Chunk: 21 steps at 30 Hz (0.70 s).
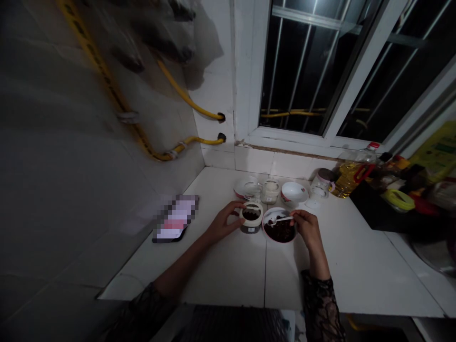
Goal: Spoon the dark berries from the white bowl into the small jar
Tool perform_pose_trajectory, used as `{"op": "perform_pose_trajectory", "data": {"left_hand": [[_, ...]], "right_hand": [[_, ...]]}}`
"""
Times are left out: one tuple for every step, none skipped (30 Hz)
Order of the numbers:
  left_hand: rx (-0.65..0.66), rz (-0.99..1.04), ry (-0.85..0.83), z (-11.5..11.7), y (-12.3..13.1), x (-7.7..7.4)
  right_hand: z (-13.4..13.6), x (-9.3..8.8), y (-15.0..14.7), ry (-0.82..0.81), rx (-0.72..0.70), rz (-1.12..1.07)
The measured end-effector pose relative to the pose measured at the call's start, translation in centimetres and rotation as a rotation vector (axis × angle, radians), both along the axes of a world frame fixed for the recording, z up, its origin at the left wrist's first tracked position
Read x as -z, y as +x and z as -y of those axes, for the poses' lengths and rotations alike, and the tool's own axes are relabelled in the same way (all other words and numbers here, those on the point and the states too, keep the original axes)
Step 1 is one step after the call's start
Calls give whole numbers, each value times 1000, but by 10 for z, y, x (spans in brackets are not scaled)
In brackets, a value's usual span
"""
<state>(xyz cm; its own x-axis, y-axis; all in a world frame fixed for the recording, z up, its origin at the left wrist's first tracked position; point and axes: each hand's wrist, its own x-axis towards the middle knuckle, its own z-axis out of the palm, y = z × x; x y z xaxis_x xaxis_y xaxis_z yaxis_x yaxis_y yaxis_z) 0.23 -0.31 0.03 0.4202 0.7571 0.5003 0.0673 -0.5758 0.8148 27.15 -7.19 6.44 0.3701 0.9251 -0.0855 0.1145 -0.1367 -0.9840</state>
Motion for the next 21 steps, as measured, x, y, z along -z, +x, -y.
{"op": "perform_pose_trajectory", "data": {"left_hand": [[0,3,1,0,0,0],[1,6,2,0,0,0],[1,7,1,0,0,1],[0,6,-1,0,1,1],[-1,5,-2,0,1,1],[-2,3,-3,0,1,1],[-1,1,-4,0,1,1],[-2,2,-6,0,1,1],[-4,3,-8,0,1,1],[-5,5,-11,0,1,1],[-7,6,-14,0,0,0],[-7,6,-17,0,0,0],[-6,7,-19,0,0,0],[-4,10,-21,0,0,0],[0,13,-20,0,0,0],[4,17,-19,0,0,0],[7,21,-18,0,0,0],[7,23,-16,0,0,0],[6,24,-14,0,0,0],[4,23,-13,0,0,0],[0,22,-14,1,0,0]], "right_hand": [[0,0,0,2,2,-4],[0,0,0,9,4,-6],[0,0,0,21,6,-5],[0,0,0,34,5,-3],[0,0,0,51,4,1],[-1,1,-1,69,4,9],[-1,1,-2,89,2,22],[-1,2,-5,114,-1,38],[-1,2,-8,141,-3,55],[-1,3,-11,169,-3,72],[-1,3,-16,198,-2,89],[0,3,-21,229,2,108],[1,4,-27,261,8,136],[3,4,-33,293,14,184],[4,4,-40,327,12,254],[6,4,-46,363,-4,347],[7,4,-51,398,-40,451],[9,4,-55,434,-93,556],[10,4,-58,472,-157,651],[11,4,-59,511,-215,727],[12,4,-59,548,-256,781]]}}
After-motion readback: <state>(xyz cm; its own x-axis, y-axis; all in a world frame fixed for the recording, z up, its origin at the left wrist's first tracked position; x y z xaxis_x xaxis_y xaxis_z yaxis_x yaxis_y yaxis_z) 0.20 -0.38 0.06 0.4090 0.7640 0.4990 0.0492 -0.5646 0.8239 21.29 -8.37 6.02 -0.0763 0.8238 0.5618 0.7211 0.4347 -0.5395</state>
